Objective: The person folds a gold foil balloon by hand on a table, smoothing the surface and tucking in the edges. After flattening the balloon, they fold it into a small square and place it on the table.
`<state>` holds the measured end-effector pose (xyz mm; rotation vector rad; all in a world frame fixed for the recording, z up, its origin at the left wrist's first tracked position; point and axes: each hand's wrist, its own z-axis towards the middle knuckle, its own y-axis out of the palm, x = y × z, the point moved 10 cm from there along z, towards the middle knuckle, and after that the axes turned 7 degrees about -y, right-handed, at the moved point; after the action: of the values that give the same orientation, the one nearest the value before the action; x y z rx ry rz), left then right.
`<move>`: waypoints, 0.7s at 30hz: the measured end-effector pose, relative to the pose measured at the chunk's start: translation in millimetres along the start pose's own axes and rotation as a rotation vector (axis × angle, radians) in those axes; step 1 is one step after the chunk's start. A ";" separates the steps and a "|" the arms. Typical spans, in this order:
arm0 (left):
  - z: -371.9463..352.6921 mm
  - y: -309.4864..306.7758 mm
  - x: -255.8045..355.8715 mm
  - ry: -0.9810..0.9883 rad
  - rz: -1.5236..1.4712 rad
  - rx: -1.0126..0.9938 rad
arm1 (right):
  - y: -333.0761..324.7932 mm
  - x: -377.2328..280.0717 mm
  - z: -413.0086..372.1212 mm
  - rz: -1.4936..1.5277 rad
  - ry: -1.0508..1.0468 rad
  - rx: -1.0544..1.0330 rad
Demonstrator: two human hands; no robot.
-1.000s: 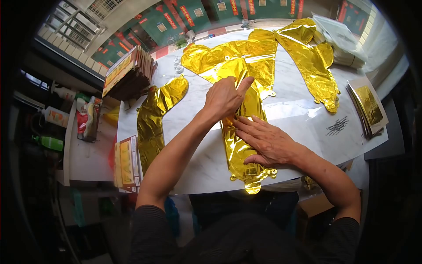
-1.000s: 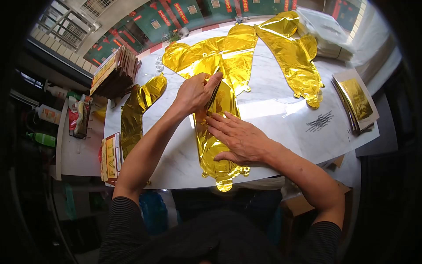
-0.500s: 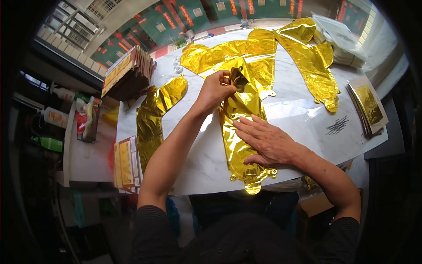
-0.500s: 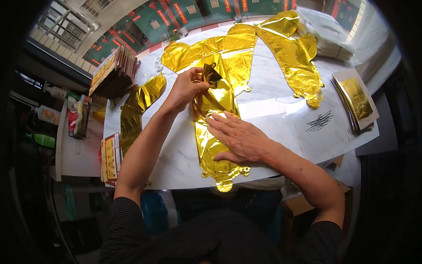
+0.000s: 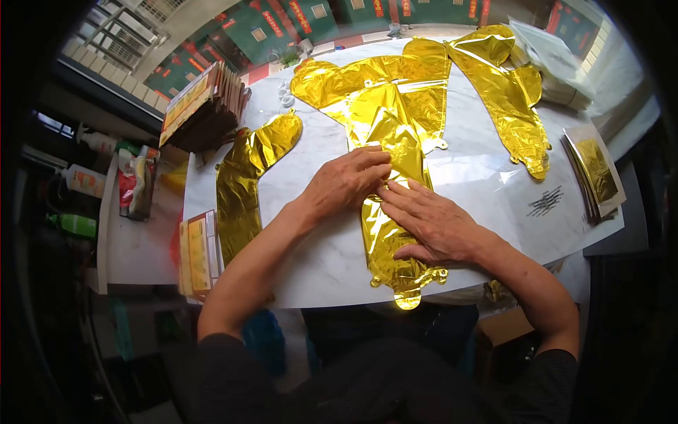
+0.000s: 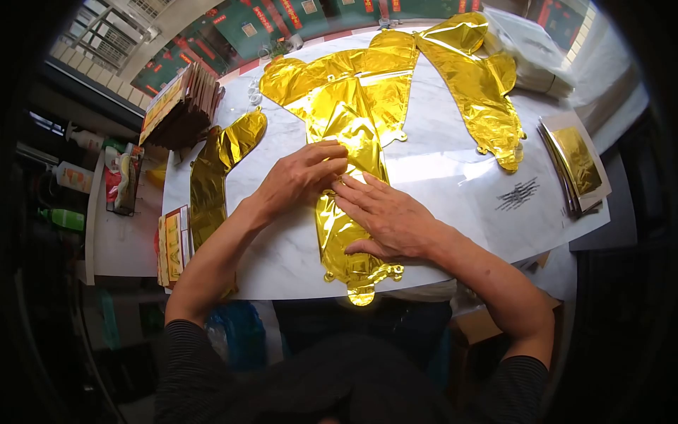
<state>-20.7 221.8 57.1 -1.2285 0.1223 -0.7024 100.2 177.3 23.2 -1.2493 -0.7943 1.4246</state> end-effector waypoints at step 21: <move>-26.9 8.2 -18.2 -0.030 -0.250 0.024 | -78.4 35.6 -35.4 0.016 0.087 0.114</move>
<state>-43.6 211.1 35.1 -1.2427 -0.0658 -0.8991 158.0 225.6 78.0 -1.2240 -0.6370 1.3982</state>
